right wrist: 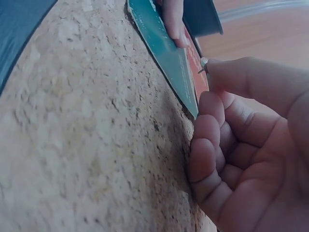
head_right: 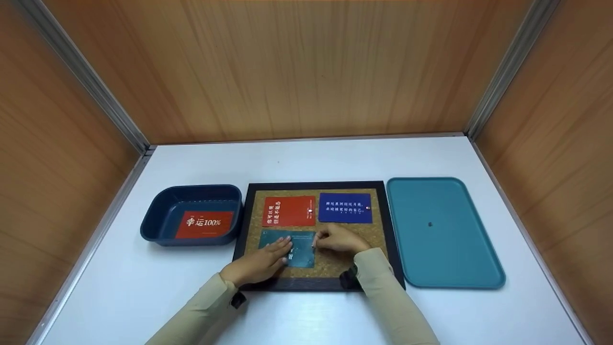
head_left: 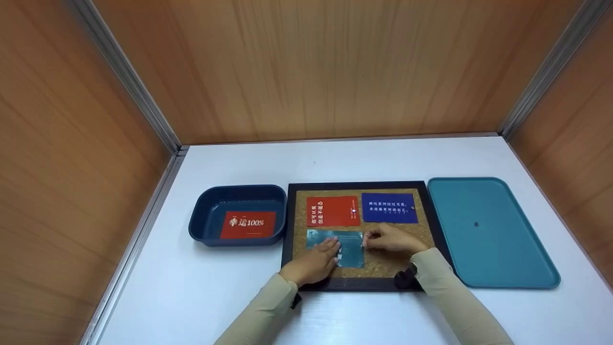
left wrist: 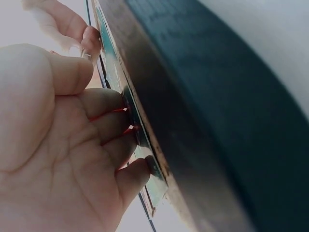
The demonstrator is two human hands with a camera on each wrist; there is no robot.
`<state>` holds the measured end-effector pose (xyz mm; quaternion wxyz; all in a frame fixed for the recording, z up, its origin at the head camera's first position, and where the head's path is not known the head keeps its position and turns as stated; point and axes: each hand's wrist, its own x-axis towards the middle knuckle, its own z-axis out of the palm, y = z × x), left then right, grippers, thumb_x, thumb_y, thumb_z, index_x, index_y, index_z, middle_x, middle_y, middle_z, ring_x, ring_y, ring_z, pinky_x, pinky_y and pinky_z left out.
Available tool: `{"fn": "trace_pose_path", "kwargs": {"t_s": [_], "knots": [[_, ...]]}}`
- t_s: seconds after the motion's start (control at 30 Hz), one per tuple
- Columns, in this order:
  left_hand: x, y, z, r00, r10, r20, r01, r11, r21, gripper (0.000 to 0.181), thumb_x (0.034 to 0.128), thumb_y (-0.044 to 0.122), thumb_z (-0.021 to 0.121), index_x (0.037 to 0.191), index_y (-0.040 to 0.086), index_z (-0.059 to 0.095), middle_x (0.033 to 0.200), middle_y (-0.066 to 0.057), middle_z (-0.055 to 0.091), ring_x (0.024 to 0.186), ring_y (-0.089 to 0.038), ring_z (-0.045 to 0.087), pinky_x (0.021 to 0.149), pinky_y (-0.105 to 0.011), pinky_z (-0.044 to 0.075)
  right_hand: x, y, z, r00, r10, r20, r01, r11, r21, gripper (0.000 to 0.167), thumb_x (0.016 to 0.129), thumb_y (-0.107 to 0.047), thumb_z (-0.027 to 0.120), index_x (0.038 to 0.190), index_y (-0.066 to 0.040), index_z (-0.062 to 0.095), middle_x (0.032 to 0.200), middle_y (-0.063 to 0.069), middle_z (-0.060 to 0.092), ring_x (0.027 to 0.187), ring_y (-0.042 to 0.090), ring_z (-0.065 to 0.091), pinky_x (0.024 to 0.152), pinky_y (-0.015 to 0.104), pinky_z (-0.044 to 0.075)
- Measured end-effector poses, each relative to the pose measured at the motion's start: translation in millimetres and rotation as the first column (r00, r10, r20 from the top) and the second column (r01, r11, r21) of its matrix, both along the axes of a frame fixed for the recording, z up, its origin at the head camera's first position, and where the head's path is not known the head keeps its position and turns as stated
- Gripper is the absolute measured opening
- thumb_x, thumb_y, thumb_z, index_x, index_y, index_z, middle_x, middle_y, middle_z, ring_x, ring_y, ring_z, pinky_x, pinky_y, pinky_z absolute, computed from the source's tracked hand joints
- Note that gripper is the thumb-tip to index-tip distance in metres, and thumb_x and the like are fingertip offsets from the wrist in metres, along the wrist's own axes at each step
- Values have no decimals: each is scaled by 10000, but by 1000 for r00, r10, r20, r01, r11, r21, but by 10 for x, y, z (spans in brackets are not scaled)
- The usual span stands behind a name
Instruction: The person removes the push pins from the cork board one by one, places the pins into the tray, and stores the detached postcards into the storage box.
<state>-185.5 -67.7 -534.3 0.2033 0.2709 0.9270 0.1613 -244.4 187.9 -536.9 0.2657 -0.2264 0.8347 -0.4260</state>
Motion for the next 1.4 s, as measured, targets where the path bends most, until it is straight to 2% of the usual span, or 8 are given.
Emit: {"fn": "trace_pose_path", "kwargs": {"t_s": [0.13,0.37,0.5,0.73,1.03,1.23,1.4], "knots": [[-1,-4,4,1000,1,-2,-1,1000,4,518,1057,327,316,1529,122,250,1612,-23,176,1489,-198,160,1208,-409,201,-3,55,11,1000,-9,-14,9,1000,1,158,940,-151,574,919,-50,694,862,52,648,708,127,494,624,223,421],[3,-9,7,1000,-4,-4,4,1000,12,514,1058,316,316,1526,112,255,1610,-33,182,1488,-205,166,1206,-412,206,-9,187,39,999,-42,24,43,999,-22,182,936,-148,569,945,-11,689,876,85,651,676,118,475,590,236,414],[3,-13,4,1000,-3,0,3,1000,16,514,1060,312,312,1526,104,253,1610,-38,181,1488,-211,166,1206,-415,203,10,262,81,994,-92,59,93,995,-31,199,938,-170,587,959,1,686,896,114,660,714,156,500,638,270,444],[11,-12,13,1000,-4,4,4,1000,20,512,1059,302,319,1525,97,255,1608,-48,186,1488,-217,168,1206,-415,203,21,449,116,978,-180,106,185,982,-41,240,944,-209,594,999,14,663,871,112,636,723,183,531,637,290,470],[-5,-7,33,1000,7,21,-7,1000,-24,517,1059,340,303,1534,145,239,1614,2,168,1492,-174,145,1212,-392,194,18,747,190,975,-222,-23,222,975,5,234,950,-215,588,985,0,671,929,118,660,759,187,559,660,305,499],[-5,-4,34,1000,1,19,0,1000,-20,516,1060,336,301,1533,140,239,1614,-2,163,1492,-180,145,1211,-395,192,22,947,248,958,-284,-27,284,959,-5,224,963,-182,556,995,13,660,910,87,624,710,133,497,631,284,468],[-1,0,37,1000,-2,17,2,1000,-10,515,1059,329,307,1532,135,244,1614,-9,168,1491,-191,150,1210,-400,195,41,1119,327,943,-332,-28,332,943,-8,291,977,-205,542,1056,63,626,968,115,611,750,125,494,665,284,468]]}}
